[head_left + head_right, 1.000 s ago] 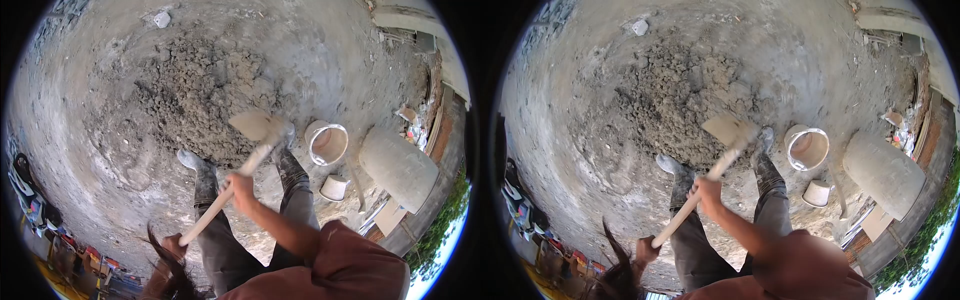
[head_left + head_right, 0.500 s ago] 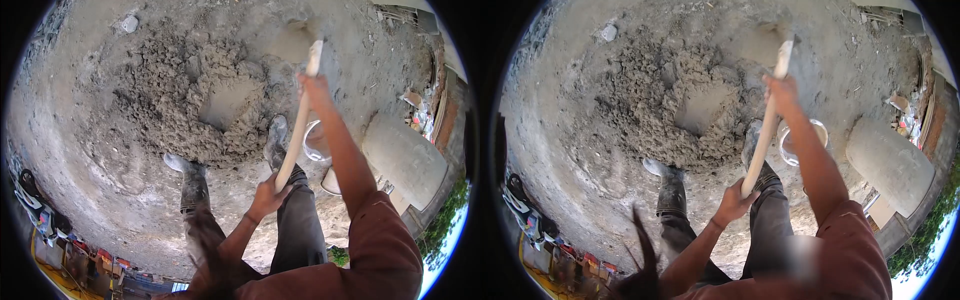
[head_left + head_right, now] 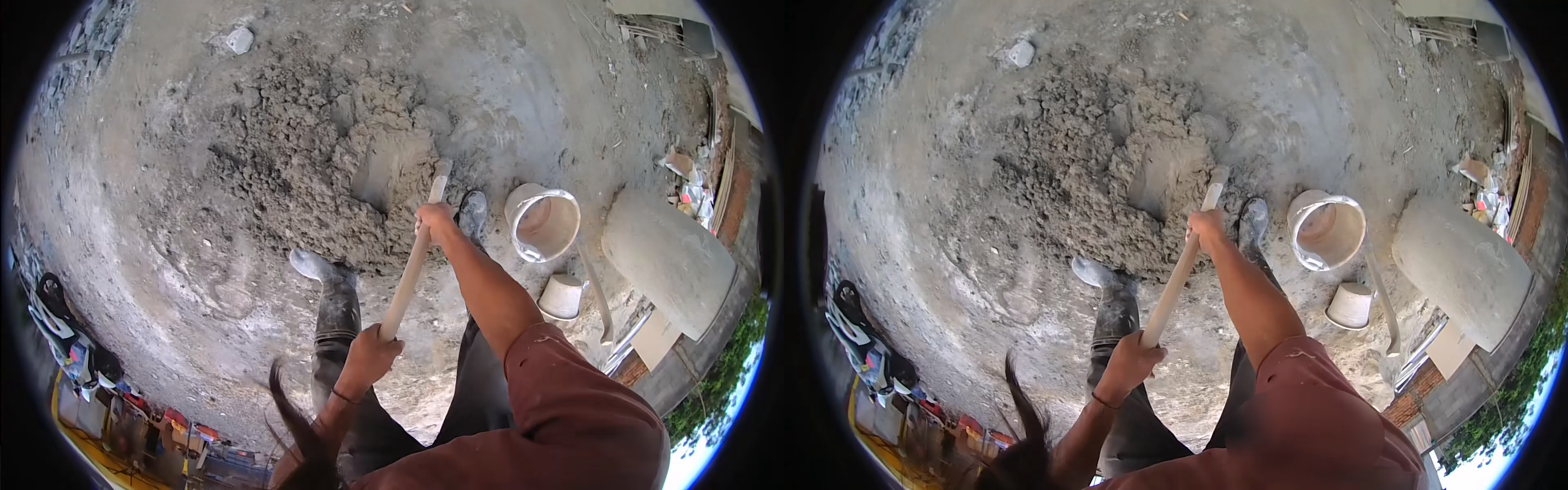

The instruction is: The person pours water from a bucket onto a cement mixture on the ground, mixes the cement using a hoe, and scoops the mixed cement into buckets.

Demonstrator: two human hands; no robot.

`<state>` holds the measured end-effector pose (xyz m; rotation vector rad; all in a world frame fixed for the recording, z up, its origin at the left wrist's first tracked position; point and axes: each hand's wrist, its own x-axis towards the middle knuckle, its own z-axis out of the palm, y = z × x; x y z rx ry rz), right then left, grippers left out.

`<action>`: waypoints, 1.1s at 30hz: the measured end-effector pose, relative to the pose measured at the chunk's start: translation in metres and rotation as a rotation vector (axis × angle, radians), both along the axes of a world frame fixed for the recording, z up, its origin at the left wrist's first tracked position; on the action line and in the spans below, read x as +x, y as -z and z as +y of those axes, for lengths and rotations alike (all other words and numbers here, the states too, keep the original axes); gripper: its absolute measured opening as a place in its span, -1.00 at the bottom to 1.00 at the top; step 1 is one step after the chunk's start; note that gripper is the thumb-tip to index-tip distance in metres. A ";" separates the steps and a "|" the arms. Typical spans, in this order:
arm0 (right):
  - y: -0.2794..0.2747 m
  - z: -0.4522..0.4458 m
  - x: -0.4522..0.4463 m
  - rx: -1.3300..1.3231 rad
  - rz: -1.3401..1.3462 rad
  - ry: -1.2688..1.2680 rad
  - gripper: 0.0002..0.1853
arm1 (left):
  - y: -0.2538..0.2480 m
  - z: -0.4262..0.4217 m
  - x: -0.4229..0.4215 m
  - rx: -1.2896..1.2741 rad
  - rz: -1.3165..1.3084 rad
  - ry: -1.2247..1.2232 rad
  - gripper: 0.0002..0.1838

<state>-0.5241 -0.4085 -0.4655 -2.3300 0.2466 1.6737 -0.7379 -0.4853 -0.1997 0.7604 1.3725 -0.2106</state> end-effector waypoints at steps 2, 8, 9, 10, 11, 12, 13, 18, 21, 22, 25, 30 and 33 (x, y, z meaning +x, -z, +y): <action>-0.021 -0.006 0.019 -0.040 0.139 -0.019 -0.91 | -0.028 -0.004 0.018 -0.029 0.007 -0.038 -0.61; -0.089 0.000 0.073 -0.129 0.376 0.204 -0.87 | -0.147 0.051 0.057 -0.046 -0.165 -0.051 -0.50; -0.127 0.001 0.064 -0.081 0.306 0.259 -0.87 | -0.169 0.055 0.038 -0.053 -0.217 -0.030 -0.50; -0.171 -0.001 0.052 -0.030 0.234 0.312 -0.87 | -0.187 0.048 0.015 -0.096 -0.240 0.054 -0.50; -0.219 0.001 0.031 0.029 0.135 0.336 -0.88 | -0.201 0.033 -0.014 -0.134 -0.263 0.137 -0.50; -0.255 -0.003 0.004 0.085 0.037 0.367 -0.88 | -0.200 -0.001 -0.055 -0.165 -0.199 0.349 -0.51; -0.273 -0.015 -0.021 0.164 0.020 0.421 -0.88 | -0.190 -0.037 -0.093 -0.205 -0.134 0.568 -0.52; -0.276 -0.075 -0.115 0.412 0.154 0.570 -0.83 | -0.029 -0.119 -0.215 0.532 0.509 0.596 -0.93; -0.288 -0.086 -0.147 0.478 0.296 0.499 -0.80 | 0.059 -0.136 -0.235 0.473 0.521 0.523 -0.96; -0.297 -0.099 -0.152 0.461 0.301 0.386 -0.81 | 0.079 -0.149 -0.242 0.566 0.445 0.453 -0.95; -0.346 -0.103 -0.164 0.517 0.309 0.073 -0.83 | 0.064 -0.147 -0.240 0.614 0.327 0.344 -0.89; -0.304 -0.083 -0.176 0.384 0.484 0.448 -0.79 | 0.003 -0.171 -0.270 0.425 0.302 0.355 -0.79; -0.194 0.001 -0.146 0.159 0.385 0.451 -0.82 | -0.020 -0.118 -0.221 0.316 0.288 0.325 -0.72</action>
